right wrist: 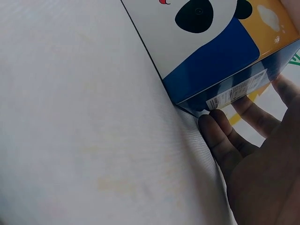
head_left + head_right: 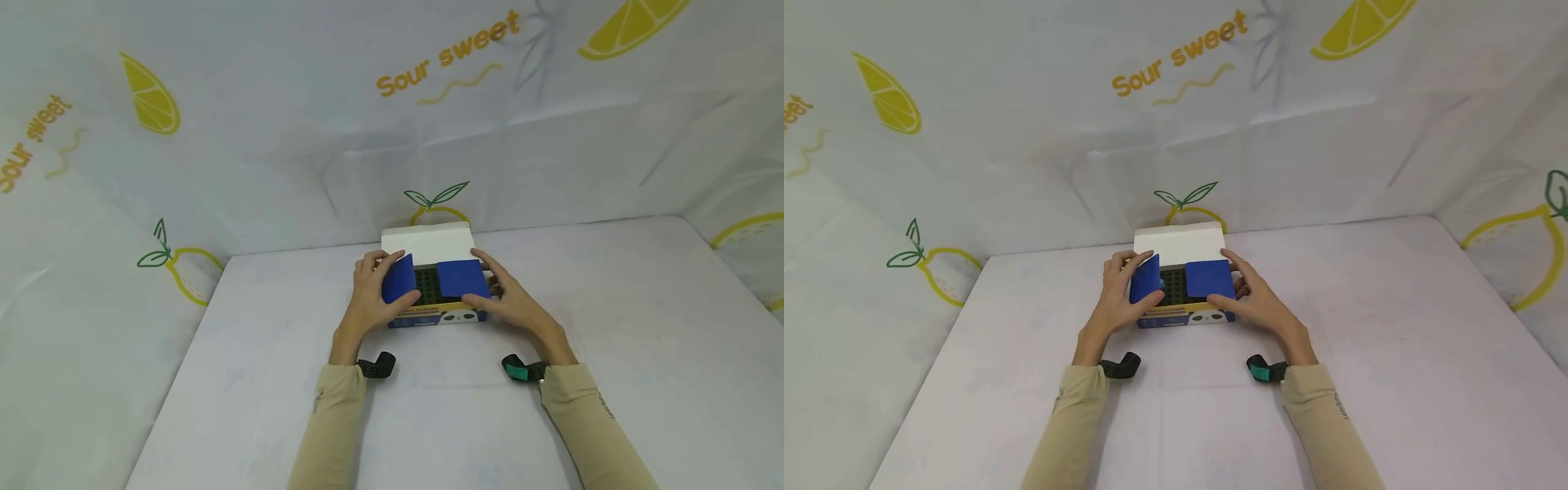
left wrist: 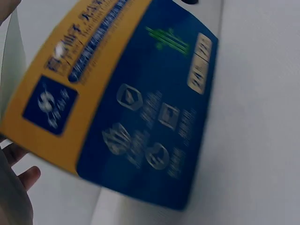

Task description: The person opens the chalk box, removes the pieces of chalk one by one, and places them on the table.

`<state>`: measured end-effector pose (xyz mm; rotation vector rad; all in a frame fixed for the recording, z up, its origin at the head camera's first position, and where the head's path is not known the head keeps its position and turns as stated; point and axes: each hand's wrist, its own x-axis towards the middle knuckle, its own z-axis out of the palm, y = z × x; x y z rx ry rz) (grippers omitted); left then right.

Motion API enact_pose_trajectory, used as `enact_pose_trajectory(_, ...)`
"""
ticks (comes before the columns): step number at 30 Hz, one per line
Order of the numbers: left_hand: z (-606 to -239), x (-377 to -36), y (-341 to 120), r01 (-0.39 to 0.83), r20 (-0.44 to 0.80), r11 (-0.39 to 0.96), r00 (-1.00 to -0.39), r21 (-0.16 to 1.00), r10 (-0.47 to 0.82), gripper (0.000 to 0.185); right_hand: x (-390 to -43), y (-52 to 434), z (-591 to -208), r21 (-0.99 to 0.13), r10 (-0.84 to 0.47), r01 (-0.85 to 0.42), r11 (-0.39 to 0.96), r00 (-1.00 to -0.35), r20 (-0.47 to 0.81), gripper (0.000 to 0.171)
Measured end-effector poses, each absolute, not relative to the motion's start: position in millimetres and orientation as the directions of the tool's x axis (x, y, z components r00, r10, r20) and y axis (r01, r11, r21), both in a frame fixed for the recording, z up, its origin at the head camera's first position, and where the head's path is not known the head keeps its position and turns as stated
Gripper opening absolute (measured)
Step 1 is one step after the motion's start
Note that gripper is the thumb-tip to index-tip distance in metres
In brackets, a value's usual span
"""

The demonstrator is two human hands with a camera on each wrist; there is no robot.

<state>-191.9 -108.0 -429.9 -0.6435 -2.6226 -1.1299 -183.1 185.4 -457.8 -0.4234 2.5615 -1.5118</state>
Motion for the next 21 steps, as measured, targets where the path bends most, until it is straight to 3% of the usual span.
enact_pose_trajectory(7,-418.9,-200.0,-102.7,0.538,0.357,0.561,-0.841,0.628,0.407,0.098,-183.9,186.1,-458.1,-0.877,-0.310,-0.172,0.449,-0.950,0.027,0.090)
enact_pose_trajectory(11,-415.8,-198.3,-108.0,0.544,0.373,0.544,-0.838,0.639,0.399,0.081,-184.1,185.8,-457.2,-0.883,-0.311,-0.164,0.440,-0.950,0.021,0.091)
enact_pose_trajectory(17,-411.5,-195.9,-130.1,0.585,0.456,0.466,-0.810,0.664,0.368,0.082,-184.1,186.5,-458.2,-0.885,-0.314,-0.161,0.437,-0.949,0.018,0.092)
enact_pose_trajectory(21,-414.0,-192.4,-152.6,0.585,0.490,0.410,-0.811,0.700,0.321,0.063,-184.0,187.2,-458.4,-0.883,-0.315,-0.163,0.439,-0.949,0.018,0.092)
